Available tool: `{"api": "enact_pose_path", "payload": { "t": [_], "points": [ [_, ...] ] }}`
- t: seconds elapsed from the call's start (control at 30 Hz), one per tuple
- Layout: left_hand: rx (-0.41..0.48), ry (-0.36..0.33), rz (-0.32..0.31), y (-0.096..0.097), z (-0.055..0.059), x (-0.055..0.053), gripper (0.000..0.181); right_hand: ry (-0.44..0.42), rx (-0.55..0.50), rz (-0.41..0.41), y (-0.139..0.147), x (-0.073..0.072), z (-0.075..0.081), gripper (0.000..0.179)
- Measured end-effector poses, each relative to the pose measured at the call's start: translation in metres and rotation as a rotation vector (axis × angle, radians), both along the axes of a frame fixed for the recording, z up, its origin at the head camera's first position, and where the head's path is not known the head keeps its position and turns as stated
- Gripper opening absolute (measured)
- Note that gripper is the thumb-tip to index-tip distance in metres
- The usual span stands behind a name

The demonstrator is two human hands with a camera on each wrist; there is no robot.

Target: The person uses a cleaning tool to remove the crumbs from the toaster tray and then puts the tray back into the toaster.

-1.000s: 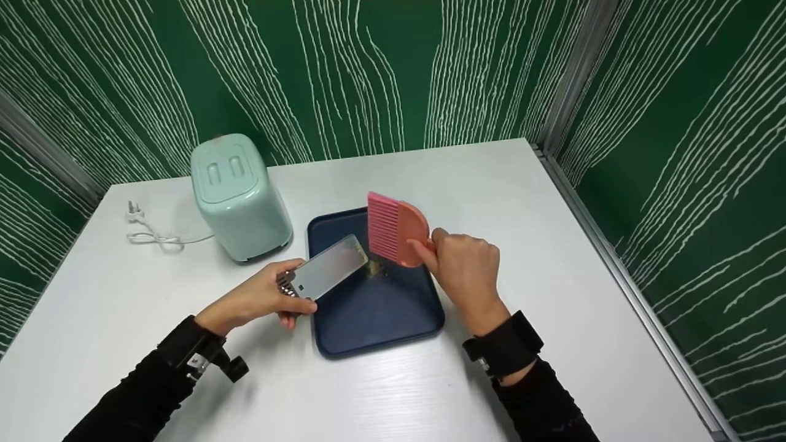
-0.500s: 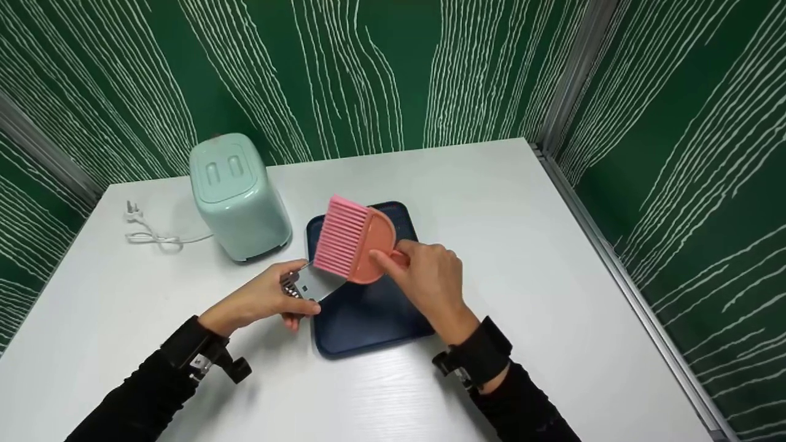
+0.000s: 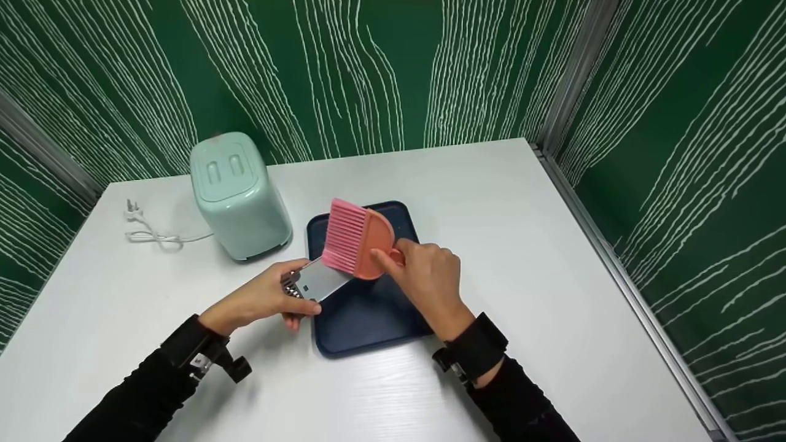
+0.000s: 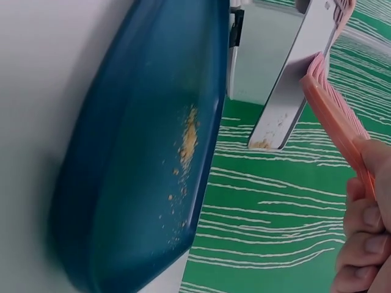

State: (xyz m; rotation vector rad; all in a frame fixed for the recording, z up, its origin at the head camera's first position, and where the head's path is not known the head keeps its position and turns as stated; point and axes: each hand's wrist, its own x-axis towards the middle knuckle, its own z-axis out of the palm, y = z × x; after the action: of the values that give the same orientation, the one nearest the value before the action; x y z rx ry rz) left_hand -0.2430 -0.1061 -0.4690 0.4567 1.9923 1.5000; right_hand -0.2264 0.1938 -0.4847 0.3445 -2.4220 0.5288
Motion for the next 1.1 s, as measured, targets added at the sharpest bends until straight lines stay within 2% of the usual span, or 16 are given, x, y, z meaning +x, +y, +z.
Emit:
{"api": "enact_pose_path", "payload": {
  "t": [0.27,0.5,0.77,1.1],
  "points": [
    [-0.006,0.006,0.000,-0.001,0.000,0.000,0.055,0.083,0.111,-0.039,0.010,-0.003,-0.004,0.055],
    [-0.021,0.032,-0.009,-0.003,-0.001,-0.001,0.053,0.140,0.158,-0.058,0.018,-0.005,-0.008,0.055],
    [-0.024,0.049,-0.010,-0.003,0.001,-0.001,0.054,0.133,0.163,-0.093,0.027,-0.005,-0.008,0.053],
    [-0.107,0.126,0.008,0.001,-0.001,0.002,0.052,0.118,0.187,-0.090,0.034,-0.002,-0.005,0.058]
  ]
}}
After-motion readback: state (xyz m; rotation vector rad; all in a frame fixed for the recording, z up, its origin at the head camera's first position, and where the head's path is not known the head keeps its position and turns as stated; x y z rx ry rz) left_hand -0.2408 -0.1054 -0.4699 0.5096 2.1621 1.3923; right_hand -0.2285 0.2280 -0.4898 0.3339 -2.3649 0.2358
